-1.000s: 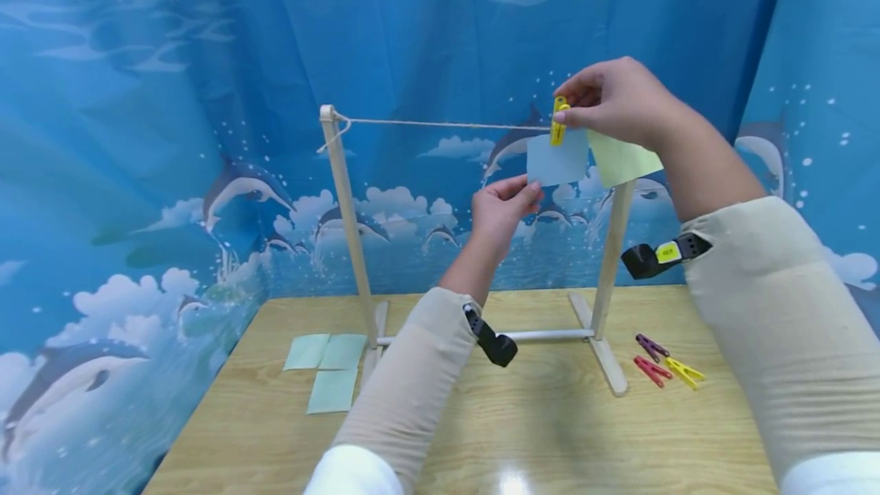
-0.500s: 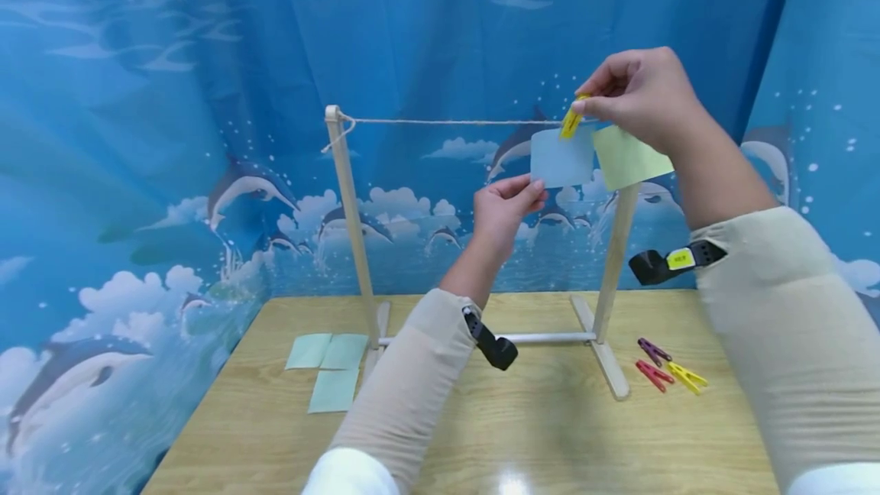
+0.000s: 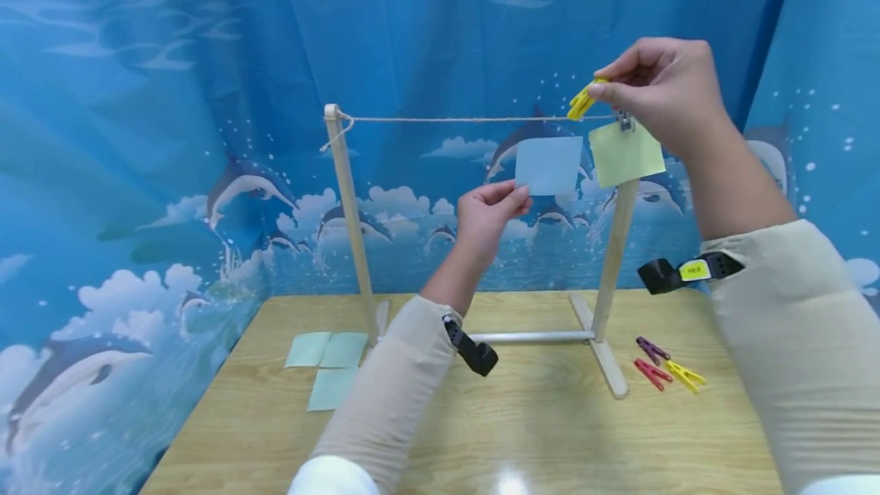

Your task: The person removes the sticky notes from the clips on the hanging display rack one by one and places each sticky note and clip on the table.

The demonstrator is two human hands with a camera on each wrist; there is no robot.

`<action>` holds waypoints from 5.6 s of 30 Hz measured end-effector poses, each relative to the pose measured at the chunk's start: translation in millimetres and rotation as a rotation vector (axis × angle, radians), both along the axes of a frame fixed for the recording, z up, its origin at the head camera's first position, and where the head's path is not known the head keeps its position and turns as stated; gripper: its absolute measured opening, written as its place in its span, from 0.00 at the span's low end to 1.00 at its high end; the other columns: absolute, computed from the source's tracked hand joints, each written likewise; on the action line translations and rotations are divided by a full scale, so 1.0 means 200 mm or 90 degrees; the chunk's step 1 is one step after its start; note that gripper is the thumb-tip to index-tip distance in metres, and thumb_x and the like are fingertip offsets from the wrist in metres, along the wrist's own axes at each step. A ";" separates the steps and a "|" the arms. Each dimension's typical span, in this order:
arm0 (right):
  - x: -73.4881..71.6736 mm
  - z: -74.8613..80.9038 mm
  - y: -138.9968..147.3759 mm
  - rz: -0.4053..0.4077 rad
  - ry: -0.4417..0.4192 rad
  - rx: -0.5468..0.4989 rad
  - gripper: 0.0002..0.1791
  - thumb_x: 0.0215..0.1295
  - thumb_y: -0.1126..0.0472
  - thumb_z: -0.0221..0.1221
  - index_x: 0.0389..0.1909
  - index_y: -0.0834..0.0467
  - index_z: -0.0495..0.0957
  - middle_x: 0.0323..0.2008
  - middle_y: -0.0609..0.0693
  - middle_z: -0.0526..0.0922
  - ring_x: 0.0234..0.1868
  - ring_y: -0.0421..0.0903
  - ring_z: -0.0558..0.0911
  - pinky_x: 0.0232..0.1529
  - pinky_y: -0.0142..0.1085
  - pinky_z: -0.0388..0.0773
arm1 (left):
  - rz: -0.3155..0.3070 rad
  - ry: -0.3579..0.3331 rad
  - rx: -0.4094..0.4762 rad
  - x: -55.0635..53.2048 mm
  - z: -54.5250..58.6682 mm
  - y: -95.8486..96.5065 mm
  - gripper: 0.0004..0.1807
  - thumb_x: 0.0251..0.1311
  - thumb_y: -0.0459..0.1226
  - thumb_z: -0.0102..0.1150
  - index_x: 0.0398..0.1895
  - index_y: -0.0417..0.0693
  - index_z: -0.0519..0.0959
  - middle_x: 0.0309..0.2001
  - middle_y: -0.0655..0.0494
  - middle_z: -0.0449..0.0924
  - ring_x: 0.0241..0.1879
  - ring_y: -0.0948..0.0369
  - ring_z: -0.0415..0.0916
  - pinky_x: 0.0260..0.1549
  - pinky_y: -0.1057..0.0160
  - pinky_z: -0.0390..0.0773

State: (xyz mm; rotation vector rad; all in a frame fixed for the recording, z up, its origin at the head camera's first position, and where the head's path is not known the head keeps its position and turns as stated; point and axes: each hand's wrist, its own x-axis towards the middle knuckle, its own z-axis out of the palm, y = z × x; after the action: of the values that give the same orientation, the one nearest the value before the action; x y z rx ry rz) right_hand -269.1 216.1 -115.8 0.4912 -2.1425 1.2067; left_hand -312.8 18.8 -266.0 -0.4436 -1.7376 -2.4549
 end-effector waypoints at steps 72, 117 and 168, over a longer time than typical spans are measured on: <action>0.25 -0.61 0.13 0.150 -0.017 -0.115 0.18 0.58 0.77 0.64 0.50 0.69 0.78 0.45 0.54 0.81 0.40 0.41 0.84 0.45 0.26 0.78 | 0.127 0.123 -0.064 0.22 -0.17 -0.65 0.12 0.60 0.34 0.67 0.41 0.33 0.83 0.31 0.51 0.85 0.31 0.60 0.83 0.40 0.61 0.84; 0.35 -1.04 0.34 0.052 -0.108 -0.184 0.16 0.62 0.73 0.63 0.51 0.67 0.77 0.45 0.48 0.80 0.42 0.37 0.81 0.41 0.23 0.79 | 0.254 -0.041 -0.019 0.39 -0.46 -1.05 0.04 0.60 0.31 0.66 0.35 0.49 0.87 0.31 0.54 0.86 0.31 0.60 0.83 0.39 0.61 0.84; 0.47 -1.59 0.59 0.013 -0.249 -0.433 0.18 0.58 0.74 0.65 0.49 0.56 0.82 0.42 0.40 0.82 0.40 0.32 0.81 0.39 0.22 0.79 | 0.315 -0.188 0.126 0.66 -0.87 -1.50 0.16 0.58 0.19 0.60 0.31 0.49 0.87 0.31 0.53 0.85 0.26 0.60 0.84 0.34 0.66 0.84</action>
State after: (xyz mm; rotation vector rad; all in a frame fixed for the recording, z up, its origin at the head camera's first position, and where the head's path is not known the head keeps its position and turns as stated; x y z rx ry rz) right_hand -174.5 333.6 -433.1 -0.0303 -1.8436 2.0520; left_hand -180.7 -281.1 -440.6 0.3468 -1.4412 -2.3607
